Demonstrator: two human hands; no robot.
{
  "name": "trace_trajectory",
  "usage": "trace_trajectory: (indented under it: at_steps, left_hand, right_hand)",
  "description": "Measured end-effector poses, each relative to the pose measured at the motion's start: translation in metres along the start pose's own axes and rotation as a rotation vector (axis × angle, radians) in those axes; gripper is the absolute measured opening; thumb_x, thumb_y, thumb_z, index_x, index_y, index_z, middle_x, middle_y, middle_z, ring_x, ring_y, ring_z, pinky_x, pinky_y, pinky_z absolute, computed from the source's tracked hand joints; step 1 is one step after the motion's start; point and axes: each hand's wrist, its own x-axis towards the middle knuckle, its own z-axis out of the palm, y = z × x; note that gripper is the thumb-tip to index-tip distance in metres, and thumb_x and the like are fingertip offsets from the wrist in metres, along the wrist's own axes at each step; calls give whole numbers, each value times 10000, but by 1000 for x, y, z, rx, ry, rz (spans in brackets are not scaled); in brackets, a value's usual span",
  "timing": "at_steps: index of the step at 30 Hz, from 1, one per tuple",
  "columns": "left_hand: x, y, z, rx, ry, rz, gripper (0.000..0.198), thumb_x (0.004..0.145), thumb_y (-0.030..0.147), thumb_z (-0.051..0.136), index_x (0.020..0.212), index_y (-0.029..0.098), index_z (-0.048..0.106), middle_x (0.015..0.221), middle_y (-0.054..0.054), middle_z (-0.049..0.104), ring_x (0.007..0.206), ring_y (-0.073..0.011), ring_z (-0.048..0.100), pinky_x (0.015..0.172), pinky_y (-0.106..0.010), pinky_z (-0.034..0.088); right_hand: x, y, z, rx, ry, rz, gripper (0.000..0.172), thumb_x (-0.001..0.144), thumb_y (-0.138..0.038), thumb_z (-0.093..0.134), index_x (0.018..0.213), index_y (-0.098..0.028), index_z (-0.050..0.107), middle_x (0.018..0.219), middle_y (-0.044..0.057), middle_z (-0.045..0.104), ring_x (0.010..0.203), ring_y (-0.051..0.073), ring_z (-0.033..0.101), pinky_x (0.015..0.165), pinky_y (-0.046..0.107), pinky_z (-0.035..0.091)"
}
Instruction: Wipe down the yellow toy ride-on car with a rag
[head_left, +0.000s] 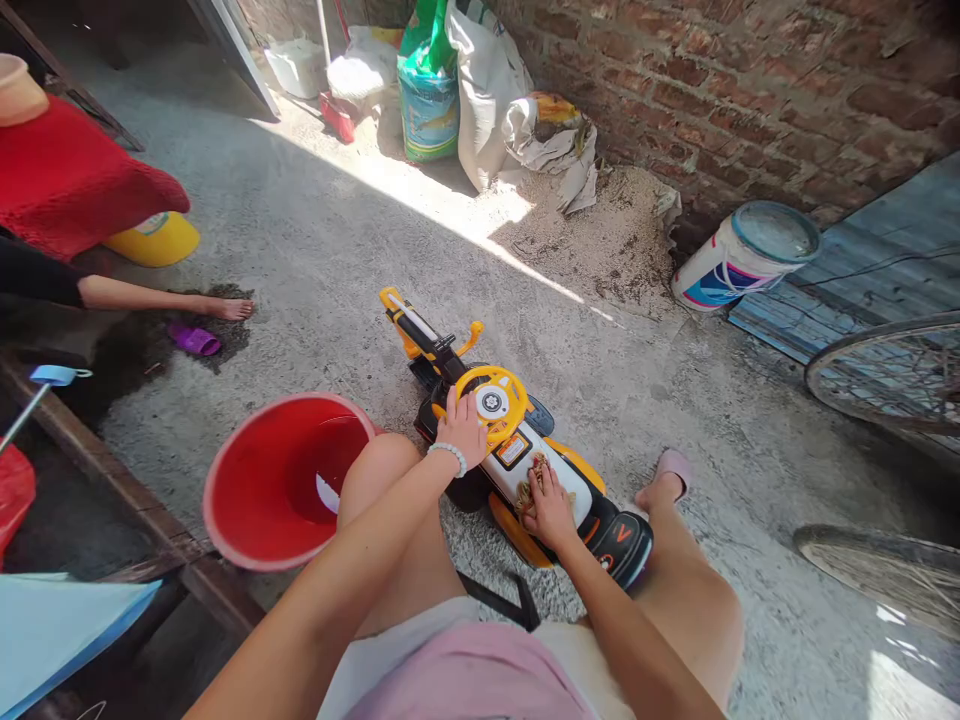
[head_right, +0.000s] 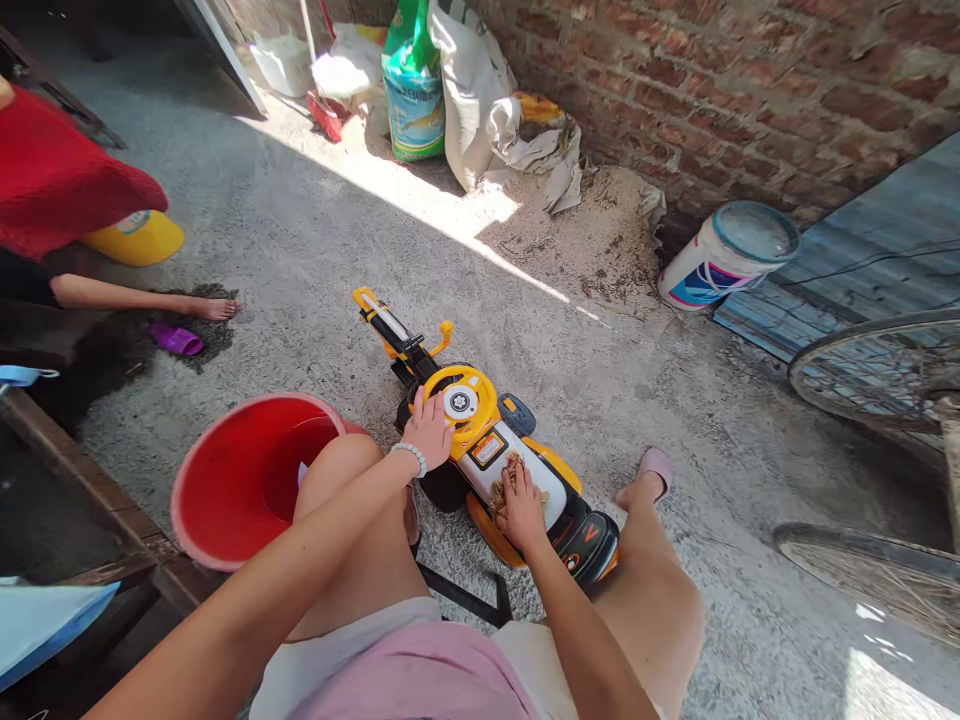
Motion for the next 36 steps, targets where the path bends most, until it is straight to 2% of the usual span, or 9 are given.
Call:
trace_trajectory:
  at_steps: [5, 8, 11, 16, 19, 22, 28, 32, 36]
  left_hand:
    - [1, 0, 1, -5, -30, 0, 760, 989, 344, 403, 1647, 34, 182, 1697, -216, 267, 1623, -378, -44, 1193, -530, 392]
    - [1, -1, 0, -5, -24, 7, 766, 982, 342, 409, 1647, 31, 186, 1700, -208, 270, 1623, -377, -43, 1195, -534, 393]
    - [1, -2, 0, -12, -24, 15, 769, 978, 345, 414, 1646, 31, 197, 1703, -199, 271, 1626, -370, -19, 1203, -515, 392]
    - [1, -3, 0, -17, -3, 25, 778, 967, 342, 431, 1643, 28, 206, 1700, -207, 283, 1626, -371, -12, 1201, -515, 392]
    - [1, -4, 0, -15, -11, 26, 774, 971, 342, 423, 1646, 38, 197, 1701, -209, 278, 1626, -370, -20, 1197, -518, 392]
    - [1, -4, -1, -16, -25, 27, 775, 973, 345, 419, 1654, 61, 181, 1707, -202, 266, 1627, -367, -19, 1210, -527, 368]
    - [2, -4, 0, -31, -16, 21, 792, 964, 342, 427, 1646, 31, 172, 1703, -216, 263, 1627, -364, -28, 1230, -503, 346]
    - [3, -7, 5, -53, -4, 35, 798, 964, 342, 426, 1655, 47, 158, 1702, -223, 265, 1623, -388, -33, 1185, -551, 392]
    - [3, -8, 7, -68, 21, 47, 790, 962, 330, 433, 1651, 37, 179, 1695, -226, 280, 1623, -392, -13, 1185, -553, 393]
  right_hand:
    - [-24, 7, 30, 128, 159, 333, 784, 884, -320, 542, 1615, -105, 359, 1718, 213, 235, 1579, 361, 229, 1219, 507, 297]
    - [-10, 16, 29, 257, 279, 617, 733, 932, -397, 435, 1575, -45, 420, 1654, 263, 334, 1527, 403, 323, 1196, 523, 328]
    - [14, 26, 14, 333, 299, 724, 709, 943, -406, 389, 1541, -36, 477, 1593, 292, 414, 1483, 428, 382, 1165, 558, 353]
    - [70, 6, -30, 302, 169, 423, 606, 967, -288, 412, 1495, -14, 528, 1573, 274, 467, 1465, 371, 431, 1190, 482, 341]
    - [104, -22, -53, 296, 82, 245, 589, 970, -274, 479, 1518, -61, 513, 1624, 218, 432, 1500, 338, 391, 1186, 422, 349]
    - [118, -42, -64, 249, 46, 166, 622, 938, -235, 521, 1548, -118, 488, 1684, 177, 354, 1534, 321, 342, 1188, 436, 361]
    - [74, -56, -41, 98, 39, -60, 625, 918, -214, 536, 1533, -106, 505, 1713, 179, 291, 1581, 352, 242, 1164, 498, 394]
    - [50, -54, -11, 206, 104, -191, 495, 927, -192, 487, 1392, -173, 654, 1607, 134, 497, 1498, 323, 416, 1107, 452, 455]
    - [64, -37, -9, 596, 347, -35, 452, 857, -237, 503, 1235, -167, 742, 1348, 157, 702, 1268, 288, 629, 1081, 435, 507]
